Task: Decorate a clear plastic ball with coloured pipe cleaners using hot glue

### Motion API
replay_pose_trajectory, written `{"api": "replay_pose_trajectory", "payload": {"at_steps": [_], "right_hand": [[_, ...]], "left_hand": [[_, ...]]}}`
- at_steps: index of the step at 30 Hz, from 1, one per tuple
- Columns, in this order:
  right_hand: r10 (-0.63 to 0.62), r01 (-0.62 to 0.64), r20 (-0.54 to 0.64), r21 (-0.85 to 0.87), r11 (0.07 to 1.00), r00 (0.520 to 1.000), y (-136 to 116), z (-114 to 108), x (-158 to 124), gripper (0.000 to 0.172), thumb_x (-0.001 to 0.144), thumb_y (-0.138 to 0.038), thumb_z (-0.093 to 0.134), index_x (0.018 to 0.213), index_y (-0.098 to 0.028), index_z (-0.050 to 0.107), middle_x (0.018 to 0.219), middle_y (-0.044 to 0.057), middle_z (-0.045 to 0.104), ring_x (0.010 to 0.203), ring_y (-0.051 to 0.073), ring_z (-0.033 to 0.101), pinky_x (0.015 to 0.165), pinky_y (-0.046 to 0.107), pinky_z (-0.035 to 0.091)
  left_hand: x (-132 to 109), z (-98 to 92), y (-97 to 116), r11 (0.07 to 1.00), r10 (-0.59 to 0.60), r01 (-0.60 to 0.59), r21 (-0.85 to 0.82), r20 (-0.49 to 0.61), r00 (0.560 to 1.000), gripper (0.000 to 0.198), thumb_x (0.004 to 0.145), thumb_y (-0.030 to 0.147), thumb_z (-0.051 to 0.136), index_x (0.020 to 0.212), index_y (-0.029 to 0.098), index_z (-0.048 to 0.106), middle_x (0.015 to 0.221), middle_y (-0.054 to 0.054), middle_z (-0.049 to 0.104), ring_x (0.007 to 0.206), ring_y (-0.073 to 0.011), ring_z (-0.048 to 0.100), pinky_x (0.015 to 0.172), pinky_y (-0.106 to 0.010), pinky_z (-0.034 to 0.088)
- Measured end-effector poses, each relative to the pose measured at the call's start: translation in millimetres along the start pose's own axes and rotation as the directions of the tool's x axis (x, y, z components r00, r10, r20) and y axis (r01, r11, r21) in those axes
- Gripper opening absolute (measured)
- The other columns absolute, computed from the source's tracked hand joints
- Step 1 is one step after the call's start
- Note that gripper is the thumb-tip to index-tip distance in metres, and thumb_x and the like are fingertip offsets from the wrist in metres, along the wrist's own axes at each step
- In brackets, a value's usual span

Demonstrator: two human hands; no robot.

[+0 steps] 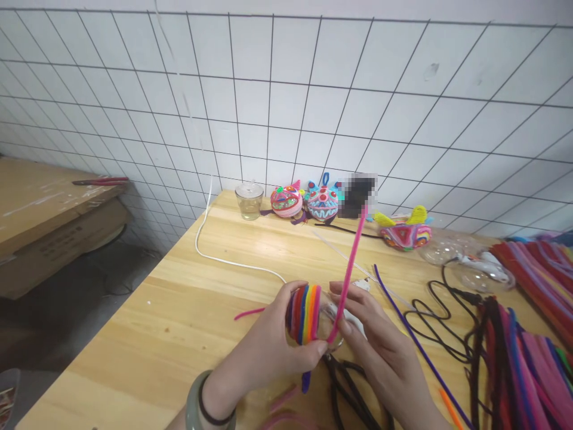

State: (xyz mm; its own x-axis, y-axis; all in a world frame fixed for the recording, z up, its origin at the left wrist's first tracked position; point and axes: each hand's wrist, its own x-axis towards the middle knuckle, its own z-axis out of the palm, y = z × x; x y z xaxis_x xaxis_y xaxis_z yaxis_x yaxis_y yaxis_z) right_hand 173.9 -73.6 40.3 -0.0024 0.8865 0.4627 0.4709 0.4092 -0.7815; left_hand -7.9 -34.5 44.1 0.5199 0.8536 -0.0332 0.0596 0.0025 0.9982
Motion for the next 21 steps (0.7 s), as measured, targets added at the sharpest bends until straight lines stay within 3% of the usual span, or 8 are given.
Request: {"api": "replay_pose_trajectory", "payload": {"at_steps": [8,18,21], "right_hand": [[0.001,-0.001,0.005,0.078,0.997,1.000,1.2,2.7,0.4,0.029,0.091,-0.023,0.062,0.116,-0.036,0.070,0.122,0.006,0.065,0.115,0.023,0.062,0.093,0.033,0.056],[0.057,-0.064,0.052,0.129,0.990,0.997,2.9,3.4,0.8,0.024,0.090,-0.025,0.062,0.111,-0.032,0.072,0.118,0.008,0.067,0.112,0.025,0.063,0.094,0.039,0.055],[0.057,-0.063,0.054,0.130,0.990,0.997,3.2,3.3,1.1,0.025,0.090,-0.026,0.062,0.112,-0.032,0.072,0.117,0.008,0.067,0.111,0.025,0.063,0.093,0.039,0.056]], "left_hand": [[-0.3,-1.6,3.9,0.998,-0.032,0.036,-0.044,0.077,0.996,0.059,0.073,0.015,0.067,0.127,0.025,0.044,0.122,-0.005,0.063,0.114,-0.0240,0.059,0.099,-0.039,0.045],[0.8,-5.6,-1.7,0.998,-0.052,0.055,-0.023,0.104,0.993,0.064,0.074,0.018,0.070,0.131,0.025,0.041,0.120,-0.005,0.062,0.119,-0.0264,0.055,0.102,-0.041,0.042],[-0.3,-5.9,-2.1,0.998,-0.053,0.055,-0.019,0.100,0.994,0.067,0.074,0.018,0.070,0.132,0.026,0.039,0.128,-0.006,0.059,0.120,-0.0262,0.054,0.103,-0.041,0.042]]}}
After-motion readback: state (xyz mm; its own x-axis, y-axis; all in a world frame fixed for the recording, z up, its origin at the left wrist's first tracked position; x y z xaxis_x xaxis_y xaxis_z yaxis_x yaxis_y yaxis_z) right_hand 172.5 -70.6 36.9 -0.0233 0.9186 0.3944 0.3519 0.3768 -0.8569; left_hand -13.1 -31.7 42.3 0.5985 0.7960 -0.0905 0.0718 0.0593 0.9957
